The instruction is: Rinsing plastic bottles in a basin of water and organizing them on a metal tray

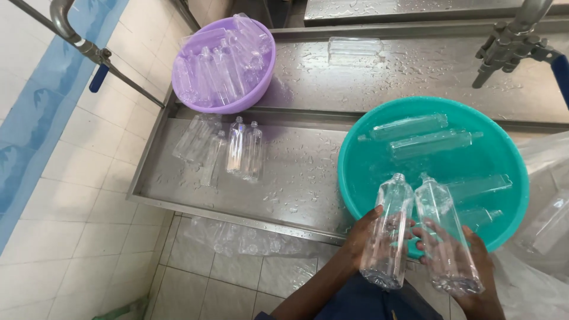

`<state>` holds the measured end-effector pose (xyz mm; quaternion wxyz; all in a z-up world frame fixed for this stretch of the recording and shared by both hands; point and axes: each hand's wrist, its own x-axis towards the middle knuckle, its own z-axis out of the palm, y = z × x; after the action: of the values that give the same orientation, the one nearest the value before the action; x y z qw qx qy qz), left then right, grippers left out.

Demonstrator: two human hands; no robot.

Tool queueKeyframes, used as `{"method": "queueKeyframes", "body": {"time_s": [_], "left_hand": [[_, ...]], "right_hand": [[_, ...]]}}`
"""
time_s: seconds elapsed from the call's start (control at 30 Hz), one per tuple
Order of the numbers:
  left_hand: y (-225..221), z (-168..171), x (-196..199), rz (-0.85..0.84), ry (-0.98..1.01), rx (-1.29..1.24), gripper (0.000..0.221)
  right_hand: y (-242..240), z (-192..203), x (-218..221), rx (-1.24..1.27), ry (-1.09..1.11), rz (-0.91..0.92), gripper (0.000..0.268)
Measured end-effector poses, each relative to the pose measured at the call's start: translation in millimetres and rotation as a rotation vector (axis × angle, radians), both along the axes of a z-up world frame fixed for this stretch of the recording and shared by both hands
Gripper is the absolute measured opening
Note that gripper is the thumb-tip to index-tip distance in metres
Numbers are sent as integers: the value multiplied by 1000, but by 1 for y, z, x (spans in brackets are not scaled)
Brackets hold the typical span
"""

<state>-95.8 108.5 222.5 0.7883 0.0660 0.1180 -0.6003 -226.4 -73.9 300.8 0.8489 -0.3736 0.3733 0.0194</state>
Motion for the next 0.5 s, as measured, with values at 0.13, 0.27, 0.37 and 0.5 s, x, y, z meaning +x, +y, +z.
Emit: {"method": "queueKeyframes", "body": {"time_s": [0.13, 0.27, 0.37, 0.5], "left_hand": [[-8, 10, -5, 34, -106, -23, 62], [-13, 0, -6, 26, -26, -133, 65], [-18, -22, -8, 44, 94, -152, 65], [-11, -22, -9, 37, 127, -260, 97]], "right_hand": [[27, 70, 12, 43, 117, -88, 86], [6, 36, -18, -60, 176, -145, 91], [-29, -46, -47, 414, -367, -116, 93], [13, 62, 0, 53, 165, -118, 89]]}}
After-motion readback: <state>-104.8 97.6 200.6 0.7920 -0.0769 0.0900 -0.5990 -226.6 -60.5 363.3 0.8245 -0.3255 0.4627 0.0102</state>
